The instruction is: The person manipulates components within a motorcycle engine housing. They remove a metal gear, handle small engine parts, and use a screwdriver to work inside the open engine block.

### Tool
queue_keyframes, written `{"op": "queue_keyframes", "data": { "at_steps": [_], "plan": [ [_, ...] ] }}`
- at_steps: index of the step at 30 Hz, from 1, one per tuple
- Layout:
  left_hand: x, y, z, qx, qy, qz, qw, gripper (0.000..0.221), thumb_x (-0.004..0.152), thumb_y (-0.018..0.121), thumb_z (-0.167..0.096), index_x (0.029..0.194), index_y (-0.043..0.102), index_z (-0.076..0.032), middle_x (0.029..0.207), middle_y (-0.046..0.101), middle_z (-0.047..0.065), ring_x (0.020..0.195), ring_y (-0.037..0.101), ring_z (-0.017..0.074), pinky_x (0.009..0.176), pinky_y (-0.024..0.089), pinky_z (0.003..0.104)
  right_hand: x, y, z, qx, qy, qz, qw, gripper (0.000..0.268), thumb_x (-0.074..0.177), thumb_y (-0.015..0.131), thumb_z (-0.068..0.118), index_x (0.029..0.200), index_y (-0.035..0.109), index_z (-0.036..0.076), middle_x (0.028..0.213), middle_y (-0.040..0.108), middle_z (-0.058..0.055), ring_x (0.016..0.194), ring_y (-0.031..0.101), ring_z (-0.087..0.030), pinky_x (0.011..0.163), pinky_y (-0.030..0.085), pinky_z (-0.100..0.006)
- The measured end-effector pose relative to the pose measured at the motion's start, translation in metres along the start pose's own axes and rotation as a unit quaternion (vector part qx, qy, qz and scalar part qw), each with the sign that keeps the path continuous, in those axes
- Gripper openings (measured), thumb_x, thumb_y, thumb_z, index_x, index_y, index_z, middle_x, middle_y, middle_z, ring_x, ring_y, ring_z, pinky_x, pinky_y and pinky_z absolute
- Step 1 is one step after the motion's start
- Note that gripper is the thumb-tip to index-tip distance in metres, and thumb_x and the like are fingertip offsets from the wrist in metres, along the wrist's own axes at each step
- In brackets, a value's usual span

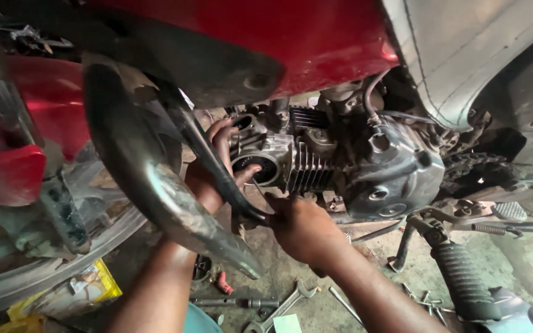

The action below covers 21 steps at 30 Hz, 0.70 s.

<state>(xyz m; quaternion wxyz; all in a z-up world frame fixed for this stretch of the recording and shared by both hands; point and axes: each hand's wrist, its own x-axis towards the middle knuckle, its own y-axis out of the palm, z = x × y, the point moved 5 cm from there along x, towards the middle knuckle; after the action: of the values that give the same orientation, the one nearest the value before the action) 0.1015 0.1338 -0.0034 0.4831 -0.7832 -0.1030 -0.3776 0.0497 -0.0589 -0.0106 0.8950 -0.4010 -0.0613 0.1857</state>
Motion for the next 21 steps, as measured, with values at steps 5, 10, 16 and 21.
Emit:
{"op": "queue_keyframes", "data": {
  "at_steps": [5,10,16,21],
  "plan": [
    [0.000,0.007,0.001,-0.004,0.017,-0.022,1.000,0.100,0.077,0.091,-0.030,0.148,0.029,0.003,0.152,0.038,0.022,0.134,0.051,0.0359,0.111,0.045,0.042,0.004,0.011,-0.009,0.039,0.035,0.023,0.998,0.032,0.093,0.059,0.028,0.120,0.072,0.016,0.097,0.075,-0.018,0.093,0.073,-0.039,0.083,0.057,-0.047],
    [0.002,0.009,0.000,-0.012,0.037,-0.025,0.999,0.101,0.077,0.092,-0.027,0.148,0.028,0.004,0.151,0.037,0.023,0.135,0.050,0.0375,0.112,0.045,0.042,0.008,0.019,-0.014,0.043,-0.106,-0.103,0.988,0.031,0.090,0.064,0.025,0.115,0.073,0.009,0.101,0.073,-0.023,0.092,0.069,-0.044,0.077,0.055,-0.051],
    [0.001,0.013,0.004,-0.007,0.034,-0.029,0.999,0.100,0.077,0.092,-0.030,0.148,0.029,0.004,0.153,0.037,0.022,0.134,0.052,0.0350,0.112,0.045,0.043,0.003,0.039,-0.011,-0.071,-0.108,-0.123,0.984,0.051,0.088,0.060,0.015,0.139,0.059,0.009,0.103,0.065,-0.036,0.087,0.069,-0.047,0.071,0.058,-0.053],
    [-0.001,0.013,0.009,0.002,0.030,-0.033,0.999,0.099,0.079,0.091,-0.034,0.148,0.030,0.003,0.153,0.038,0.021,0.136,0.049,0.0352,0.113,0.044,0.042,0.002,0.043,-0.011,-0.030,-0.073,-0.127,0.989,0.048,0.090,0.059,0.017,0.137,0.061,0.014,0.115,0.062,-0.031,0.083,0.068,-0.047,0.070,0.056,-0.055]
  ]
}}
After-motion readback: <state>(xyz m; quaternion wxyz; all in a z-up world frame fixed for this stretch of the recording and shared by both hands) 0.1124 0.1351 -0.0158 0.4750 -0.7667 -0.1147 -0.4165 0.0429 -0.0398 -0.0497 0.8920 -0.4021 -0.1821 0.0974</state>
